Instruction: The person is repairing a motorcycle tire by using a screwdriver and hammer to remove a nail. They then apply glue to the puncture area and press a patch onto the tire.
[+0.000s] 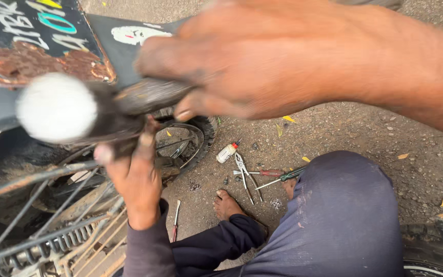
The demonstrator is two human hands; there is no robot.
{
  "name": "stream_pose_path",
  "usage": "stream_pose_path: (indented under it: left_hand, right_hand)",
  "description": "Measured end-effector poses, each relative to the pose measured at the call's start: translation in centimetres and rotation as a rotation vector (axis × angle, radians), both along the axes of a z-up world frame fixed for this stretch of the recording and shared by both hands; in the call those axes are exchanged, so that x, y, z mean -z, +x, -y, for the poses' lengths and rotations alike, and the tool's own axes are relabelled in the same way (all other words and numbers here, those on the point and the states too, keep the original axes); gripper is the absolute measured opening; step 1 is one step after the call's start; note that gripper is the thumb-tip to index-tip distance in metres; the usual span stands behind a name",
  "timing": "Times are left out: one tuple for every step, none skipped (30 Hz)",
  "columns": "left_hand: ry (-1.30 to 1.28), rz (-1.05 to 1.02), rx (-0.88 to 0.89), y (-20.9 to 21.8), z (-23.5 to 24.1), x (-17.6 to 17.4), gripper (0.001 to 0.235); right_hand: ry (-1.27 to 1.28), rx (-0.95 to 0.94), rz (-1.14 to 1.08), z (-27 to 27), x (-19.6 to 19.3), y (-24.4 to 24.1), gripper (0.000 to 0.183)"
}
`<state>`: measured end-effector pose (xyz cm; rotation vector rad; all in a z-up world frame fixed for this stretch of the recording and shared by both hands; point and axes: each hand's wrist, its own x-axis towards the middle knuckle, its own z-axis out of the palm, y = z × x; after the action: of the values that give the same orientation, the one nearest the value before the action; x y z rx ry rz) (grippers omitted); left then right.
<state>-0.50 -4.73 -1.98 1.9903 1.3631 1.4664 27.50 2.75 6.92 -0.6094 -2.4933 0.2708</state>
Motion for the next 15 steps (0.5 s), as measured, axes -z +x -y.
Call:
stream_pose_path:
  left_hand:
    - [-0.027, 0.198, 0.091, 0.1, 0.7, 0.5, 0.016]
    - [-0.055, 0.393, 0.185, 0.3, 1.1, 0.7, 0.019]
    - [-0.027, 0.375, 0.155, 0.6, 1.0, 0.9, 0.018]
    - [0.007, 0.354, 0.128, 0.8, 0.5, 0.8, 0.017]
    - [0.041, 0.334, 0.101, 1.1, -0.1, 0.6, 0.016]
    - [0.011, 0.290, 0.044, 1.3, -0.9, 0.4, 0.013]
    - [-0.019, 0.246, -0.011, 1.6, -2.0, 0.1, 0.011]
    - [-0.046, 0.204, -0.071, 1.9, -2.6, -0.2, 0.010]
    - [-0.017, 0.198, -0.074, 2.3, -2.5, -0.4, 0.011]
    - [0.009, 0.187, -0.069, 2.8, -2.3, -0.6, 0.013]
    - [0.020, 0.302, -0.032, 3.3, -1.6, -0.6, 0.014]
    - [0.029, 0.418, 0.005, 3.5, -0.7, -0.3, 0.016]
    - [-0.006, 0.574, 0.118, 3.9, 1.0, 0.2, 0.015]
    - [-0.040, 0.733, 0.224, 4.1, 2.9, 1.0, 0.015]
    - [-0.102, 0.804, 0.375, 4.2, 4.6, 1.9, 0.022]
  right_hand:
    - [-0.011, -0.008, -0.017, -0.1, 1.0, 0.7, 0.056]
    - [0.011, -0.018, -0.088, -0.5, 2.2, 1.2, 0.056]
    - [0.034, -0.028, -0.159, -1.3, 3.6, 1.4, 0.057]
    - [0.063, -0.037, -0.232, -2.1, 5.0, 1.6, 0.057]
    - [0.043, -0.032, -0.250, -3.0, 6.4, 2.2, 0.053]
    - [0.014, -0.026, -0.268, -3.7, 8.1, 2.8, 0.050]
    - [-0.283, 0.038, -0.342, -4.4, 10.1, 2.8, 0.049]
    - [-0.582, 0.094, -0.404, -5.1, 12.2, 2.6, 0.047]
    - [-0.684, 0.034, -0.537, -5.7, 14.4, 2.2, 0.048]
    - [-0.785, -0.022, -0.678, -6.4, 16.8, 1.8, 0.048]
    - [-0.869, 0.010, -0.747, -7.3, 19.3, 1.3, 0.045]
    - [-0.959, 0.045, -0.814, -8.1, 22.0, 0.8, 0.043]
    - [-1.049, 0.081, -0.881, -8.8, 24.8, 0.5, 0.042]
    - [-1.148, 0.153, -0.961, -9.5, 27.6, 0.2, 0.041]
    - [-1.246, 0.228, -1.040, -10.1, 30.4, -0.2, 0.041]
